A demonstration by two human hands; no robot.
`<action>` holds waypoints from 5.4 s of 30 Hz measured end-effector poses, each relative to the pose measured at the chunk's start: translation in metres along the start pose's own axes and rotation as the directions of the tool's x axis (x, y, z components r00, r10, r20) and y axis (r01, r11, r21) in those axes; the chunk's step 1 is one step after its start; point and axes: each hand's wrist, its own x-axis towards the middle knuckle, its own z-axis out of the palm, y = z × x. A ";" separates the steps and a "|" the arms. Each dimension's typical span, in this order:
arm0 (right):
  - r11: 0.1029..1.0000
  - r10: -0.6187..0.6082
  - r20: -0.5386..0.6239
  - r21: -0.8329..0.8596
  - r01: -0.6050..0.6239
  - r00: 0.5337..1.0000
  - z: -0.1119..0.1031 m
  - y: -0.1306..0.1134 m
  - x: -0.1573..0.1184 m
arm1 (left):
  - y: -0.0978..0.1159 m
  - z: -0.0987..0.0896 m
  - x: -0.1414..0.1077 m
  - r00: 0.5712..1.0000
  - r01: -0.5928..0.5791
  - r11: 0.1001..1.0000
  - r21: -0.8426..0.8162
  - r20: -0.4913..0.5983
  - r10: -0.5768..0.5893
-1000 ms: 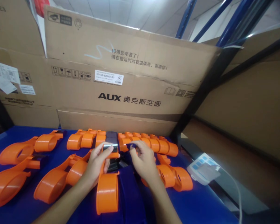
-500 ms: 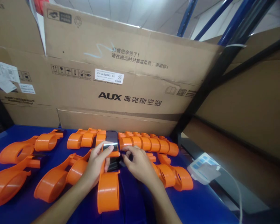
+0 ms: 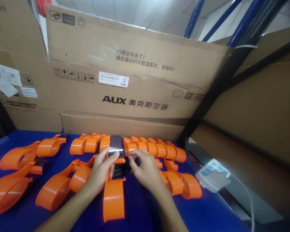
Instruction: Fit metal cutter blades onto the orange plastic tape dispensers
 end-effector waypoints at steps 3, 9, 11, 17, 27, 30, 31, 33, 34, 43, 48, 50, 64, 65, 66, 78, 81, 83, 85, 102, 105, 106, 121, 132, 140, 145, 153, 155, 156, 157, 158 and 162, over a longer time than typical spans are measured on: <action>1.000 0.001 -0.001 -0.001 -0.001 1.000 0.000 0.001 0.000 | -0.003 0.000 0.001 1.000 0.023 1.000 -0.006 -0.016 -0.023; 0.998 -0.009 -0.055 0.054 0.012 0.998 -0.003 -0.004 -0.001 | -0.007 0.001 -0.001 1.000 -0.006 1.000 0.029 -0.005 0.006; 0.992 -0.038 -0.104 0.118 0.050 0.994 -0.005 -0.007 -0.002 | -0.007 0.002 -0.002 1.000 -0.019 0.998 0.062 0.011 0.018; 0.953 -0.189 -0.101 0.221 0.208 0.977 -0.008 -0.015 -0.004 | -0.003 0.004 -0.002 1.000 -0.017 0.998 0.059 0.027 0.015; 0.942 -0.221 -0.145 0.225 0.250 0.964 -0.004 -0.012 -0.002 | -0.003 0.002 -0.001 0.999 -0.045 0.998 0.035 0.017 0.044; 0.948 -0.213 -0.139 0.211 0.239 0.967 -0.005 -0.011 -0.002 | -0.001 0.003 -0.001 0.999 -0.042 0.999 0.018 -0.005 0.042; 0.952 -0.204 -0.147 0.199 0.231 0.968 -0.006 -0.011 -0.002 | 0.000 0.003 -0.001 0.999 -0.045 0.999 0.008 -0.013 0.045; 0.965 -0.175 -0.189 0.162 0.206 0.966 -0.007 -0.010 -0.002 | 0.001 0.004 -0.002 0.998 -0.059 0.998 0.000 -0.029 0.059; 0.973 -0.152 -0.222 0.139 0.186 0.963 -0.008 -0.009 -0.002 | 0.001 0.004 -0.002 0.997 -0.070 0.998 0.004 -0.037 0.070; 0.999 -0.032 -0.348 -0.047 0.017 0.937 -0.018 0.004 0.000 | -0.001 0.001 -0.002 0.994 -0.092 0.996 0.019 -0.050 0.093; 0.995 -0.054 -0.265 -0.096 0.030 0.963 -0.016 0.008 -0.001 | -0.001 0.002 -0.003 0.995 -0.097 0.995 0.026 -0.031 0.098; 0.994 -0.049 -0.225 -0.107 0.026 0.973 -0.014 0.008 -0.001 | -0.001 0.002 -0.004 0.995 -0.095 0.995 0.037 -0.035 0.096; 0.987 -0.131 0.062 -0.088 0.136 0.989 0.007 -0.001 -0.004 | 0.006 -0.003 0.001 0.992 -0.095 0.995 -0.007 -0.082 0.094; 0.986 -0.136 0.075 -0.085 0.142 0.988 0.008 0.000 -0.005 | 0.007 -0.003 0.001 0.992 -0.095 0.995 -0.009 -0.081 0.094; 0.986 -0.138 0.087 -0.081 0.145 0.987 0.008 0.000 -0.005 | 0.007 -0.003 0.000 0.993 -0.093 0.996 -0.009 -0.080 0.092; 0.989 -0.138 0.182 -0.035 0.147 0.974 0.004 -0.004 -0.005 | 0.007 -0.001 -0.004 0.991 -0.124 0.992 0.005 -0.055 0.124; 0.987 -0.152 0.172 -0.035 0.160 0.973 0.005 -0.006 -0.004 | 0.008 0.000 -0.005 0.991 -0.126 0.992 -0.002 -0.046 0.125; 0.982 -0.171 0.193 -0.051 0.184 0.966 0.006 -0.007 -0.003 | 0.008 0.000 -0.005 0.993 -0.115 0.993 -0.013 -0.039 0.114; 0.977 -0.178 0.216 -0.075 0.198 0.960 0.007 -0.009 -0.003 | 0.008 0.001 -0.005 0.994 -0.108 0.994 -0.020 -0.033 0.108; 0.995 -0.094 0.008 0.034 0.094 0.996 0.002 -0.003 -0.003 | 0.000 -0.004 -0.002 0.995 -0.103 0.992 0.075 -0.003 0.103; 0.979 -0.045 -0.075 0.197 0.059 0.996 -0.001 -0.008 -0.004 | 0.000 -0.001 -0.003 0.996 -0.077 0.993 0.094 0.041 0.074; 0.968 -0.032 -0.076 0.248 0.050 0.997 -0.002 -0.010 -0.004 | 0.000 -0.001 -0.004 0.996 -0.070 0.993 0.099 0.062 0.064; 0.865 0.171 -0.107 0.492 -0.097 0.979 0.000 -0.012 -0.002 | 0.004 0.008 -0.012 0.984 -0.086 0.994 0.063 0.161 0.075; 0.867 0.125 -0.189 0.499 -0.014 0.974 -0.004 -0.019 -0.001 | 0.009 0.011 -0.017 0.991 -0.084 0.995 0.058 0.113 0.077; 0.870 0.140 -0.233 0.493 -0.008 0.962 -0.004 -0.020 -0.001 | 0.008 0.009 -0.015 0.992 -0.095 0.995 0.037 0.092 0.091; 0.861 0.161 -0.234 0.508 -0.021 0.959 -0.005 -0.019 -0.002 | 0.009 0.008 -0.013 0.992 -0.099 0.994 0.043 0.085 0.095; 0.790 0.317 -0.358 0.612 -0.036 0.878 -0.010 -0.008 -0.001 | 0.013 -0.003 -0.006 0.995 -0.098 0.995 -0.016 -0.015 0.098; 0.767 0.391 -0.439 0.641 -0.022 0.809 -0.015 -0.002 0.001 | 0.015 -0.007 -0.002 0.995 -0.074 0.995 -0.072 -0.077 0.069; 0.768 0.408 -0.465 0.641 -0.020 0.786 -0.017 0.001 0.002 | 0.016 -0.009 0.000 0.994 -0.059 0.993 -0.102 -0.101 0.049; 0.776 0.411 -0.477 0.630 -0.024 0.777 -0.019 0.004 0.003 | 0.017 -0.010 0.002 0.993 -0.046 0.991 -0.129 -0.117 0.030; 0.792 0.402 -0.477 0.610 -0.035 0.782 -0.020 0.006 0.003 | 0.018 -0.010 0.003 0.992 -0.034 0.988 -0.150 -0.127 0.014; 0.882 0.305 -0.377 0.459 -0.110 0.875 -0.016 0.009 0.002 | 0.020 -0.007 0.001 0.986 -0.012 0.979 -0.203 -0.164 -0.022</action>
